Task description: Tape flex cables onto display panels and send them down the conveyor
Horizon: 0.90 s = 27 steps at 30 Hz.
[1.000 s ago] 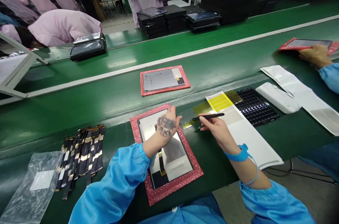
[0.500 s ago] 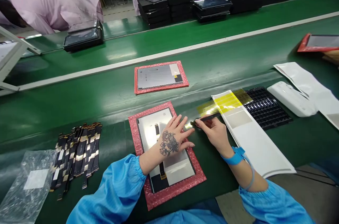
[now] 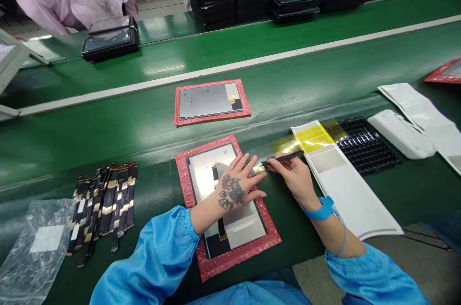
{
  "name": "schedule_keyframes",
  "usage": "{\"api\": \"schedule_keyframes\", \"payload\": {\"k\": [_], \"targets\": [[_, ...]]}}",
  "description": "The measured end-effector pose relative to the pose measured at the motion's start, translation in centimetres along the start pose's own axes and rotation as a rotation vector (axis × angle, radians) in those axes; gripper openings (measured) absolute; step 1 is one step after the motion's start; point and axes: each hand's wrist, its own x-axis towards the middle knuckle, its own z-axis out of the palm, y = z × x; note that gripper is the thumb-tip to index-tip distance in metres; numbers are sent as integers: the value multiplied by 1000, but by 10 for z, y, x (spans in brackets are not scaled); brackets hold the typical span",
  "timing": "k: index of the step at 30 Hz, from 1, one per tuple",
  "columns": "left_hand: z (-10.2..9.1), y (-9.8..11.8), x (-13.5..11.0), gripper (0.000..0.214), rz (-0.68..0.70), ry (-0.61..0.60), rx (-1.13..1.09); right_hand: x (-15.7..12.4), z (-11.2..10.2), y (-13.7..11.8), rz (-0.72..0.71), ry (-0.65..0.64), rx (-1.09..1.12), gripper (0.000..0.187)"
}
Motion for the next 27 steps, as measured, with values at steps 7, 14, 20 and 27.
{"api": "schedule_keyframes", "payload": {"k": [7,14,20,27], "targets": [[6,0,-2,53,-22,22,1,-18,0,-16,-143,28,44,37],[4,1,5,54,-46,21,-96,-40,-5,-34,-188,230,115,39],[-45,-1,-37,25,-101,203,-172,-69,8,-29,98,246,184,56],[-50,57,-149,22,-318,248,-182,-126,55,-2,299,-148,143,50]]}}
